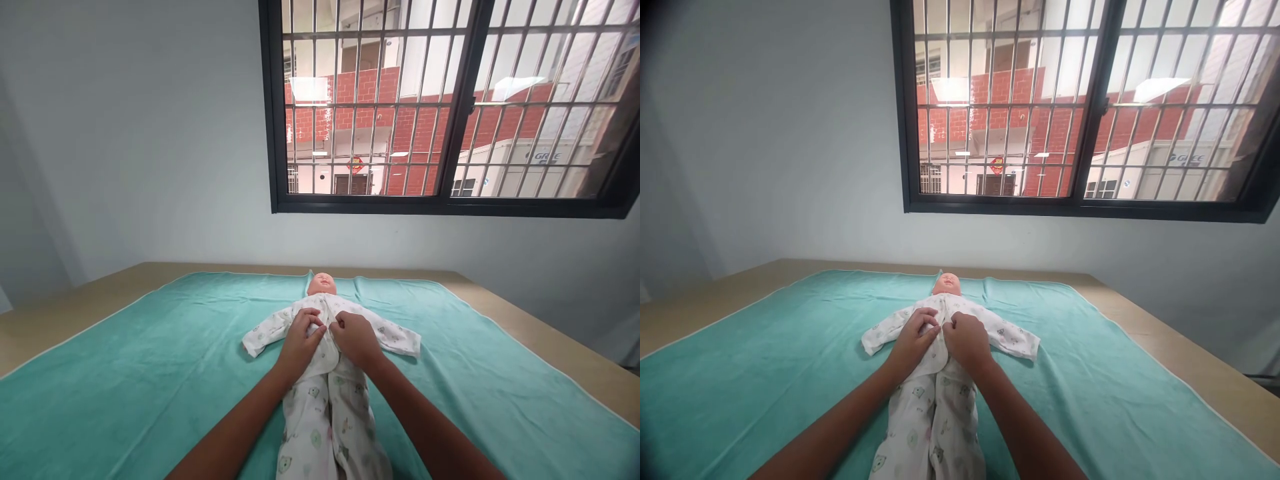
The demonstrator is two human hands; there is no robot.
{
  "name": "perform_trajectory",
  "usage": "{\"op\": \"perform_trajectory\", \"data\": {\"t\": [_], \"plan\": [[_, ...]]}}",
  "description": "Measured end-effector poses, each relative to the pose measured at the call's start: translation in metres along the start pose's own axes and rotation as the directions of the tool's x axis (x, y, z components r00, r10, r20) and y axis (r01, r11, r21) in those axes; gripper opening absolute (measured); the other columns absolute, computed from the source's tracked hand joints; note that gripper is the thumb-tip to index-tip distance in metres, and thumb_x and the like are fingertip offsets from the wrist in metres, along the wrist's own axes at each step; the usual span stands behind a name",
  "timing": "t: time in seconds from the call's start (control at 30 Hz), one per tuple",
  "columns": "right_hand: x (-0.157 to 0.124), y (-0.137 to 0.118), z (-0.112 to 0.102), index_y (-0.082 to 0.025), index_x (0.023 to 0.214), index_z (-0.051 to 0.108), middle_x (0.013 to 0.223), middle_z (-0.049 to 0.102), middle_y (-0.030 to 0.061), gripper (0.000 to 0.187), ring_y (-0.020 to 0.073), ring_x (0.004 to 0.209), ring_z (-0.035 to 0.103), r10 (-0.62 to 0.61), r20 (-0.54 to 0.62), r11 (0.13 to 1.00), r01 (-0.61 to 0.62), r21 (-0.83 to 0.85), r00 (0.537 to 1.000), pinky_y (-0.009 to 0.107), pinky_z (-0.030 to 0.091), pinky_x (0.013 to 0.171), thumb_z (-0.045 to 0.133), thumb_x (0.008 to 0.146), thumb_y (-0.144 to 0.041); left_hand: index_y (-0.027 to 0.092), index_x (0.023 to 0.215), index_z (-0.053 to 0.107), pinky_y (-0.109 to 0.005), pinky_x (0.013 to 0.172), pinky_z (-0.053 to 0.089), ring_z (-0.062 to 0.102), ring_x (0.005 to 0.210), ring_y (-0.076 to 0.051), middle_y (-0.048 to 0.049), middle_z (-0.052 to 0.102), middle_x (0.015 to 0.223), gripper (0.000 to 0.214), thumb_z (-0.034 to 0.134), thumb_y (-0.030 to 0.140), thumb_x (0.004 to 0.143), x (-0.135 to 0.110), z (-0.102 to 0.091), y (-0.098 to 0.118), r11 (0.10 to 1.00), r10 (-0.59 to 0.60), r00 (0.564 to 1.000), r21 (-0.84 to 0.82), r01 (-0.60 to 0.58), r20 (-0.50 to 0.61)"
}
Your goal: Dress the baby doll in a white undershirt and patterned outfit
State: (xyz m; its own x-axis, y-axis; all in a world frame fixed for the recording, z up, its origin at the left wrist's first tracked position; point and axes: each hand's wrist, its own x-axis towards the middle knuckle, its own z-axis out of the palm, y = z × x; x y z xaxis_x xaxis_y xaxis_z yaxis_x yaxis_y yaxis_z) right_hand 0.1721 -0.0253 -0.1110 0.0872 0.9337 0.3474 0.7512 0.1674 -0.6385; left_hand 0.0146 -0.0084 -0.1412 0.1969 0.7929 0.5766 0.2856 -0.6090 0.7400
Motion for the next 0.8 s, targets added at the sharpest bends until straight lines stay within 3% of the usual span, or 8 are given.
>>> {"op": "perform_trajectory", "data": {"t": [0.1, 0.2, 0.27, 0.43, 0.6, 0.8], "plan": [[0.011, 0.009, -0.009, -0.019, 0.052, 0.046, 0.052, 0.050, -0.0007, 0.022, 0.0124, 0.055, 0.043, 0.013, 0.138, 0.980, -0.040, 0.194, 0.990, 0.026, 0.025, 0.054, 0.047, 0.073, -0.022, 0.020, 0.080, 0.062, -0.034, 0.094, 0.040, 0.055, 0.103, -0.020, -0.0044, 0.061, 0.104, 0.008, 0.058, 0.026, 0.083, 0.001, -0.002, 0.006, 1.000, -0.006, 1.000, -0.009, 0.005, -0.016], [0.018, 0.016, -0.011, -0.019, 0.056, 0.048, 0.045, 0.043, -0.0044, 0.019, 0.0101, 0.044, 0.037, 0.019, 0.236, 0.950, -0.091, 0.299, 0.972, 0.024, 0.026, 0.047, 0.044, 0.073, -0.026, 0.020, 0.081, 0.062, -0.028, 0.071, 0.042, 0.054, 0.074, -0.016, -0.0003, 0.061, 0.080, 0.015, 0.057, 0.033, 0.085, 0.001, -0.003, 0.017, 0.992, -0.114, 0.993, -0.062, 0.114, 0.004], [0.019, 0.018, -0.011, -0.019, 0.058, 0.049, 0.045, 0.040, -0.0057, 0.016, 0.0088, 0.043, 0.034, 0.010, 0.262, 0.928, -0.107, 0.356, 0.965, 0.023, 0.025, 0.045, 0.045, 0.072, -0.027, 0.019, 0.084, 0.063, -0.026, 0.064, 0.039, 0.050, 0.067, -0.014, 0.0016, 0.060, 0.073, 0.018, 0.057, 0.036, 0.085, 0.000, -0.003, 0.025, 0.975, -0.186, 0.981, -0.115, 0.190, 0.049], [0.019, 0.018, -0.009, -0.018, 0.058, 0.053, 0.047, 0.043, -0.0055, 0.017, 0.0076, 0.044, 0.033, -0.017, 0.274, 0.894, -0.108, 0.435, 0.962, 0.023, 0.024, 0.045, 0.049, 0.071, -0.028, 0.018, 0.087, 0.065, -0.025, 0.068, 0.040, 0.054, 0.074, -0.014, 0.0006, 0.063, 0.079, 0.017, 0.060, 0.033, 0.083, -0.001, -0.002, 0.032, 0.946, -0.227, 0.968, -0.212, 0.244, 0.104], [0.020, 0.023, -0.008, -0.018, 0.063, 0.060, 0.050, 0.048, -0.0046, 0.019, 0.0079, 0.045, 0.035, -0.036, 0.299, 0.878, -0.112, 0.465, 0.954, 0.023, 0.025, 0.046, 0.053, 0.072, -0.032, 0.019, 0.094, 0.068, -0.023, 0.065, 0.040, 0.055, 0.071, -0.013, -0.0001, 0.066, 0.081, 0.021, 0.063, 0.035, 0.081, 0.002, -0.002, 0.024, 0.889, -0.282, 0.947, -0.328, 0.319, 0.156], [0.018, 0.029, -0.005, -0.018, 0.067, 0.064, 0.053, 0.049, -0.0044, 0.023, 0.0082, 0.047, 0.034, -0.064, 0.346, 0.872, -0.116, 0.476, 0.936, 0.023, 0.025, 0.047, 0.053, 0.076, -0.036, 0.019, 0.092, 0.069, -0.022, 0.064, 0.041, 0.056, 0.073, -0.013, -0.0002, 0.066, 0.080, 0.022, 0.067, 0.035, 0.078, 0.003, -0.001, 0.017, 0.841, -0.327, 0.935, -0.408, 0.356, 0.141]]}}
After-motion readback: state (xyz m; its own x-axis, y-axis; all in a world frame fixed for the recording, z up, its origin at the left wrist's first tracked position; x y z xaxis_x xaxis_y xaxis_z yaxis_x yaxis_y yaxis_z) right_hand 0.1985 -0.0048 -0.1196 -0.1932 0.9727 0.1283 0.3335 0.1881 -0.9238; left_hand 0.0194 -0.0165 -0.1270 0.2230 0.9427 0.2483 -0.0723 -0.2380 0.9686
